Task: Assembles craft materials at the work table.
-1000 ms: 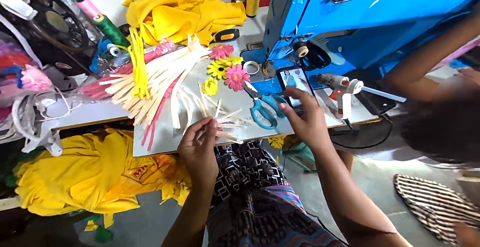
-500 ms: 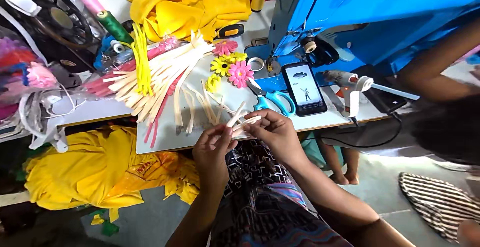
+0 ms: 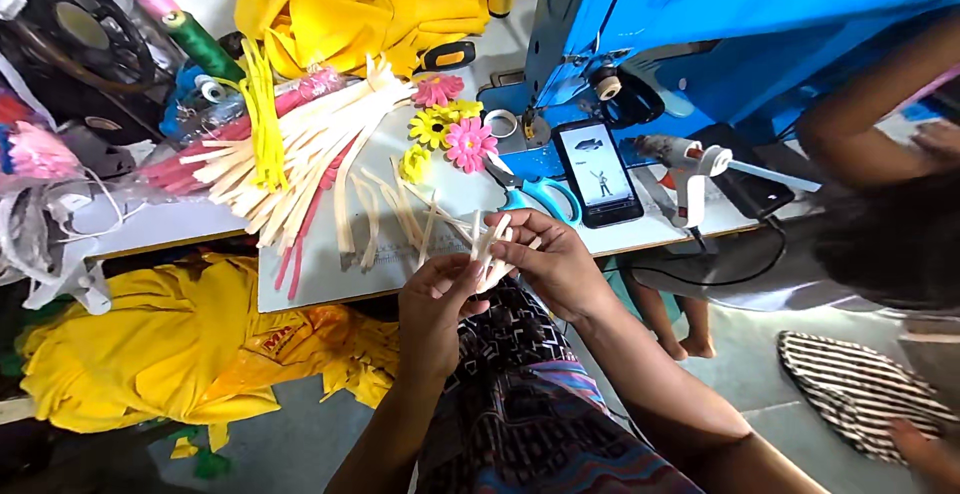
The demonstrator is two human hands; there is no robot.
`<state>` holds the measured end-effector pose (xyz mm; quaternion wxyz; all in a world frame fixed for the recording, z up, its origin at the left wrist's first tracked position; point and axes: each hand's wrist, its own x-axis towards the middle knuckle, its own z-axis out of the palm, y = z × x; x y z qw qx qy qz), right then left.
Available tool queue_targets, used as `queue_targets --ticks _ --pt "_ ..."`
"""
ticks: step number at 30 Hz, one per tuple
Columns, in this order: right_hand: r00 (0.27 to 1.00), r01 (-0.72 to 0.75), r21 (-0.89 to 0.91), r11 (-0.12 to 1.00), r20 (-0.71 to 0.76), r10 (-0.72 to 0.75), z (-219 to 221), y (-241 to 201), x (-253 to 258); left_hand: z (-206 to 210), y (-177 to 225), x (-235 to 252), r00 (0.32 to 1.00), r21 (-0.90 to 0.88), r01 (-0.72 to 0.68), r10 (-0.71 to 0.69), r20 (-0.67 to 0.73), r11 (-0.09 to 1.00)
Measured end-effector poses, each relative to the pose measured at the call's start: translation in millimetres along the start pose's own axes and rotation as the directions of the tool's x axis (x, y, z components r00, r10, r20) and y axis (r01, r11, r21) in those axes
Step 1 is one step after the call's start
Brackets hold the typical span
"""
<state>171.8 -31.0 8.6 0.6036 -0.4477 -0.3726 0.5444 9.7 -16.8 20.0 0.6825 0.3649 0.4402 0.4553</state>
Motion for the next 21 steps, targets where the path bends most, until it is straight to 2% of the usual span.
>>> queue_targets --ticks 4,9,15,21 --pt "0.998 -0.035 -0.052 0.998 0.046 0.038 -4 -3 2 0 3 2 0.996 -0.003 0.090 -0.090 0.019 0.996" --pt "0.994 0.043 -0.187 0.981 0.108 -0.023 -6 -5 2 6 8 4 0.976 -0.143 0.216 -0.217 0.005 0.966" --pt "0.985 0.150 -0.315 0.937 0.128 -0.114 -7 -6 1 10 4 4 0.986 -0.139 0.160 -0.166 -0.033 0.977" --pt "0.989 0.144 -0.328 0.934 0.087 -0.122 -5 -5 0 11 2 2 0.994 -0.091 0.112 -0.113 -0.009 0.990"
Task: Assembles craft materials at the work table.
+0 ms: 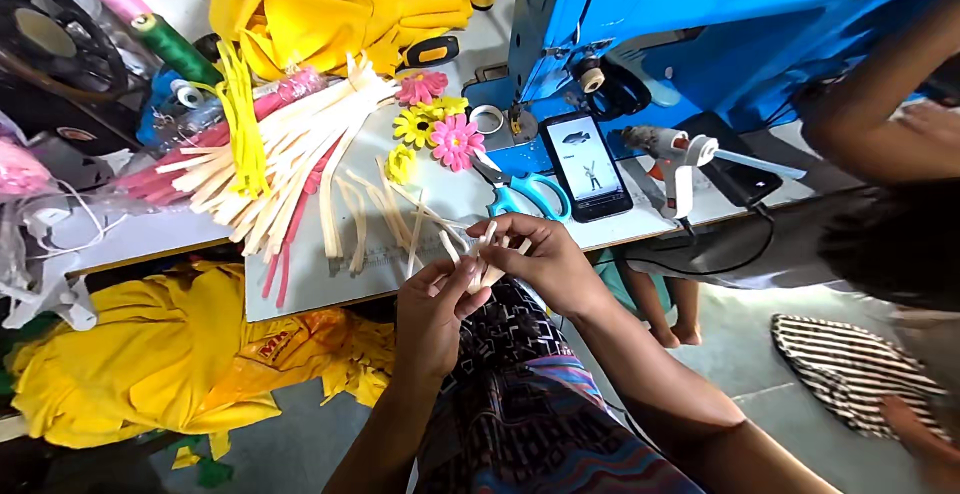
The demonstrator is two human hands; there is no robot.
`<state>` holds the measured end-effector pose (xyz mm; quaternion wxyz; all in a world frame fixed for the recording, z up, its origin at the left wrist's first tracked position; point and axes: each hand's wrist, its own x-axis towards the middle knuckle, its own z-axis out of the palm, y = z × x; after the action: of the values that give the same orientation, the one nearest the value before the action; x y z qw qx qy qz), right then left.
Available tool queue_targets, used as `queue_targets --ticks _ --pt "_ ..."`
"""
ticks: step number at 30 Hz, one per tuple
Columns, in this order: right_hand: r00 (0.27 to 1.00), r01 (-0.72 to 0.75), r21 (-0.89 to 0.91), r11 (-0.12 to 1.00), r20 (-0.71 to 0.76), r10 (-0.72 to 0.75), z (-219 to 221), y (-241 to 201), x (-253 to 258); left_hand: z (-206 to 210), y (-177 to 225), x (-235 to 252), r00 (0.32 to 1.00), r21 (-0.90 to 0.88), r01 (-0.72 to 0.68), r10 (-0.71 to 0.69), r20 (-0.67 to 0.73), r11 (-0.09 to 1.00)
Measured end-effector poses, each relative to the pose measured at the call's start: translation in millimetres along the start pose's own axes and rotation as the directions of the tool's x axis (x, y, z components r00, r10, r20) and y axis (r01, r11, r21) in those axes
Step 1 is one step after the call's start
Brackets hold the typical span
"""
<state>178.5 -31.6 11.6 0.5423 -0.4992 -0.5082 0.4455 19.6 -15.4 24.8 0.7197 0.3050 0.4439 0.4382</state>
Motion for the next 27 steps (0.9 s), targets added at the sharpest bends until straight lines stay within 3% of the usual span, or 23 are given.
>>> queue_targets --ticks 13,24,27 --pt "0.999 -0.002 0.069 0.998 0.047 -0.001 -5 -5 2 -3 -2 0 0.995 0.150 -0.059 0.047 0.083 0.987" --pt "0.934 -0.023 -0.025 0.999 0.356 0.030 -22 -17 20 -16 5 1 0.974 0.287 -0.166 0.111 0.198 0.943" --pt "0.964 0.000 -0.038 0.999 0.267 0.010 -22 -18 23 -12 6 2 0.983 0.229 -0.160 0.133 0.128 0.960"
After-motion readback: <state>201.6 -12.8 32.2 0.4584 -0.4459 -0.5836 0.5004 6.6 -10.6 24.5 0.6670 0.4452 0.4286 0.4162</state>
